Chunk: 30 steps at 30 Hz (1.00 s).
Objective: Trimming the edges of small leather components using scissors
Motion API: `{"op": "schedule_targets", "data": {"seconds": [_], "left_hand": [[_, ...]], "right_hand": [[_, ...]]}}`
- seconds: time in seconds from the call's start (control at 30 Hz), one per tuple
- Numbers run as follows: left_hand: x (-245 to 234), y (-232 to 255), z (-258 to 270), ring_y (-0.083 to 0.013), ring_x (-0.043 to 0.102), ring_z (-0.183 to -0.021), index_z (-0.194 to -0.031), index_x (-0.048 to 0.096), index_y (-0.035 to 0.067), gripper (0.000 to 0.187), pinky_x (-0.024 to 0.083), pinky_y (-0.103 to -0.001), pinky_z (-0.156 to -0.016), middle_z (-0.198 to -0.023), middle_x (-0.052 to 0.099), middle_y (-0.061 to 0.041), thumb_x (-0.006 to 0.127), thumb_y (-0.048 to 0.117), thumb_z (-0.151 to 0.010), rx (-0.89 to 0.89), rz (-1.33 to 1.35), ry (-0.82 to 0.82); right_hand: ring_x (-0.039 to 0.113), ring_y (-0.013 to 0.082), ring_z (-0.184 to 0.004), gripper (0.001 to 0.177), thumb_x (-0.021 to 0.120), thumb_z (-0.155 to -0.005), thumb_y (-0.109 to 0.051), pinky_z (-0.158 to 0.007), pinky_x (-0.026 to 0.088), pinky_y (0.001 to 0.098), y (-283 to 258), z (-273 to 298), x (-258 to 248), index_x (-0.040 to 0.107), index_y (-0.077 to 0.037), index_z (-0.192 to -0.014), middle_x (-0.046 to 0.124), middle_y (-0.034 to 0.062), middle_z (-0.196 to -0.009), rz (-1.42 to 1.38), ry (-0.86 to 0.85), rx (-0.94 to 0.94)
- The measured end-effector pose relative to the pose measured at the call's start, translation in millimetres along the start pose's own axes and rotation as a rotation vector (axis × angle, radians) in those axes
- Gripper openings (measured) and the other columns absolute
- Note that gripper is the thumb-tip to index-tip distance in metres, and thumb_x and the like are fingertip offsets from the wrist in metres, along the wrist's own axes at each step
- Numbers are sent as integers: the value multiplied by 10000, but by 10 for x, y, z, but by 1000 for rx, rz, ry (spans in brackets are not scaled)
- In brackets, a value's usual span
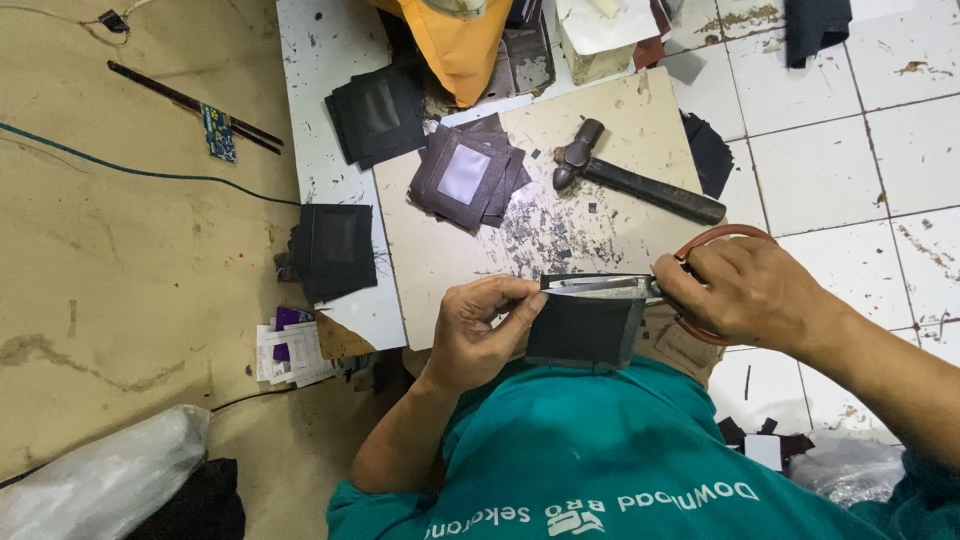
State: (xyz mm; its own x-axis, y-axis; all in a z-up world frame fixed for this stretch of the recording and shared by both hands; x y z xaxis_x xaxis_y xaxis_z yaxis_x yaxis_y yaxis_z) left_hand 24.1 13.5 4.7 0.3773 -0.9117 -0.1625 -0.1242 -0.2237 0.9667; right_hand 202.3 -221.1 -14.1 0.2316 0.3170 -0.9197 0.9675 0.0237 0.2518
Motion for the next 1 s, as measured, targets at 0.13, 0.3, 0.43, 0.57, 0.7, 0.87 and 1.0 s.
{"op": "schedule_targets", "data": {"seconds": [0.13, 0.3, 0.43, 0.57, 0.7, 0.87, 1.0], "left_hand": [[-14, 55, -15, -149, 683, -797, -977, 735, -8, 45, 583, -231, -692, -909, 734, -96, 722, 1, -935, 11, 42, -8], [-20, 33, -3, -126, 657, -762, -986, 738, 8, 50, 556, -227, -671, -903, 735, -85, 725, 19, -939, 3, 25, -17], [-22, 16, -1, -117, 657, -760, -969, 739, 11, 40, 541, -224, -674, -903, 739, -87, 731, 8, -929, 4, 5, -12], [-9, 4, -7, -110, 621, -742, -947, 730, 5, 15, 530, -224, -652, -864, 712, -62, 715, 8, -946, -6, 38, -7], [2, -147, 29, -87, 633, -699, -993, 741, -6, 63, 565, -192, -647, -814, 705, -33, 732, 26, -940, -107, 138, 14], [18, -171, 47, -97, 688, -786, -991, 746, 2, 77, 589, -196, -725, -882, 745, -56, 741, 50, -931, -115, 110, 60], [74, -93, 20, -142, 726, -644, -934, 761, -20, 73, 590, -303, -599, -713, 759, -125, 738, -35, -867, -13, 49, 158]], "right_hand": [[489, 208, -540, 257, 605, -889, -7, -482, 536, 364, -6, -26, -30, 651, -86, -1129, 442, 44, -683, -23, 7, -11], [428, 206, -515, 92, 606, -919, -76, -437, 479, 354, -28, -67, -58, 626, -73, -1008, 414, 43, -660, -30, 21, -12], [510, 216, -568, 122, 607, -911, -95, -530, 568, 365, -59, -67, -74, 629, -90, -1031, 469, 45, -710, 1, 4, -10], [509, 211, -520, 138, 644, -909, -193, -505, 529, 383, -96, -18, -42, 617, -102, -1009, 476, 45, -683, -49, -50, 32], [643, 285, -610, 289, 649, -861, -275, -495, 556, 446, -52, 27, -97, 603, -122, -1101, 599, 64, -703, -322, -160, 139], [678, 236, -622, 343, 679, -831, -119, -513, 561, 344, -129, -32, -327, 644, -53, -1166, 740, 91, -918, -555, 81, 392], [724, 374, -837, 595, 726, -689, -65, -740, 597, 464, -497, -107, -132, 675, -17, -1280, 726, 149, -946, -602, 289, 488]]}}
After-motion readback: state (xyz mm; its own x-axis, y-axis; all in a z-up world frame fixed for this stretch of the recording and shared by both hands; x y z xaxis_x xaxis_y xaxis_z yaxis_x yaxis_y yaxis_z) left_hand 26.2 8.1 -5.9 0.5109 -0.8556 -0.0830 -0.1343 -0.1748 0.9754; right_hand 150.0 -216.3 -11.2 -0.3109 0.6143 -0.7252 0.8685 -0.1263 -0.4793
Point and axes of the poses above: each hand's wrist, its own z-axis away from the middle knuckle, its own x-axis out of the palm, y = z × x, the point moved 3 cm from there along -z, towards the middle knuckle
